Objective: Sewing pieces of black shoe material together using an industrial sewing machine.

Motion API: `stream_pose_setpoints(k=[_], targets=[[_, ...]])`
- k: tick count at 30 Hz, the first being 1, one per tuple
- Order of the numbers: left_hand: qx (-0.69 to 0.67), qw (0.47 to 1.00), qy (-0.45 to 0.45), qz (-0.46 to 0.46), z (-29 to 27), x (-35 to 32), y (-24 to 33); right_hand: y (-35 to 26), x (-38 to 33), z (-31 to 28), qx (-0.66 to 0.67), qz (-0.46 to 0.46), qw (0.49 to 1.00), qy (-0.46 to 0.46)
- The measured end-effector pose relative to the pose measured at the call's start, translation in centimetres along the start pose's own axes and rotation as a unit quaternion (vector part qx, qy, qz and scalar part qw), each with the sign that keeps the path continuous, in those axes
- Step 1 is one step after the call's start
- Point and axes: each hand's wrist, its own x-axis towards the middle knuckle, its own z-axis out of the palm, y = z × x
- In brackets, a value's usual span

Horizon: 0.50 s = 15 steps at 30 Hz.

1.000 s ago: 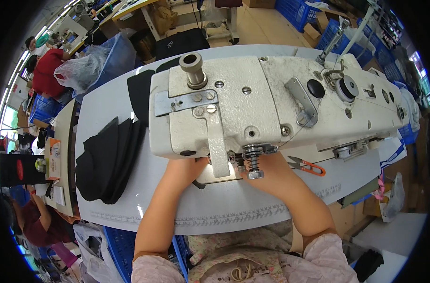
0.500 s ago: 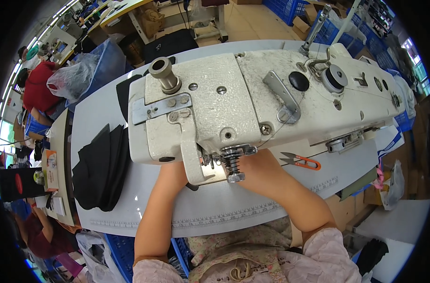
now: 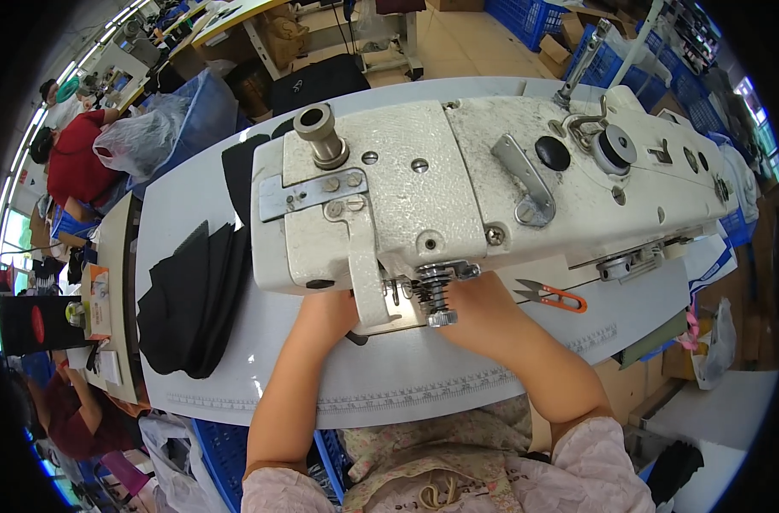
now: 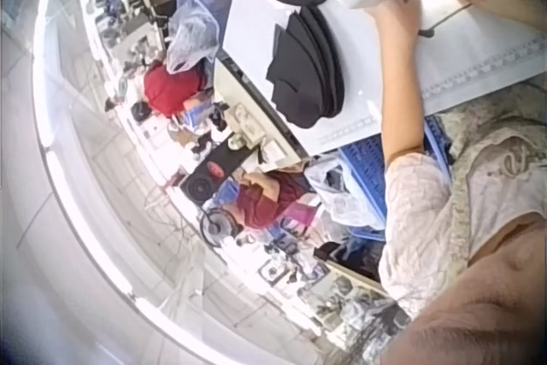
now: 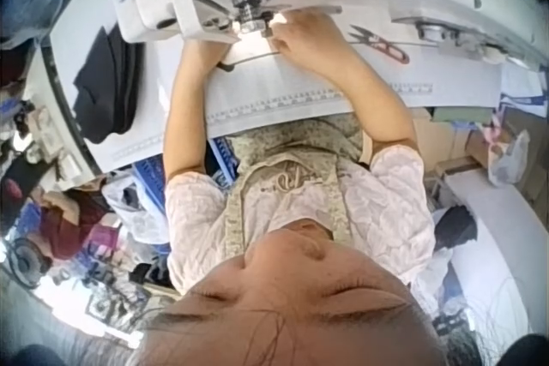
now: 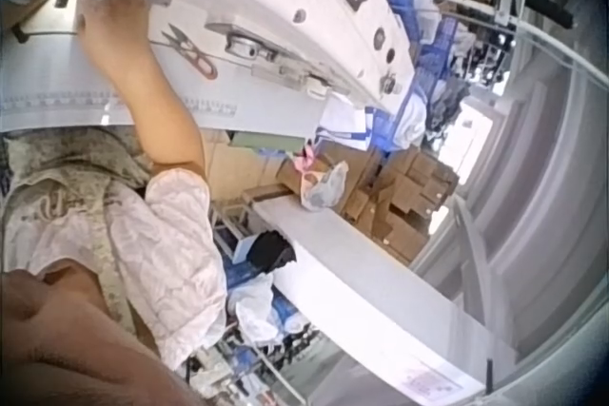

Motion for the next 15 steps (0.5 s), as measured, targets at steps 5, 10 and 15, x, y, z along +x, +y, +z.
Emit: stream_pose_setpoints(k=[5,10,15], targets=[[-0.124,0.987,-0.048,-0.089,1.1,-0.2,-1.8,-0.1,0.3,0.0,-0.002,0.008,1.000,0.000],[-0.155,0.984,-0.024,-0.083,1.1,0.2,-1.4,0.1,0.4,0.3,-0.003,0.017,1.000,-0.001],[-0.111,0.991,0.025,-0.070,0.6,0.5,-0.2,0.3,0.5,0.7,0.007,0.025,1.000,0.011]])
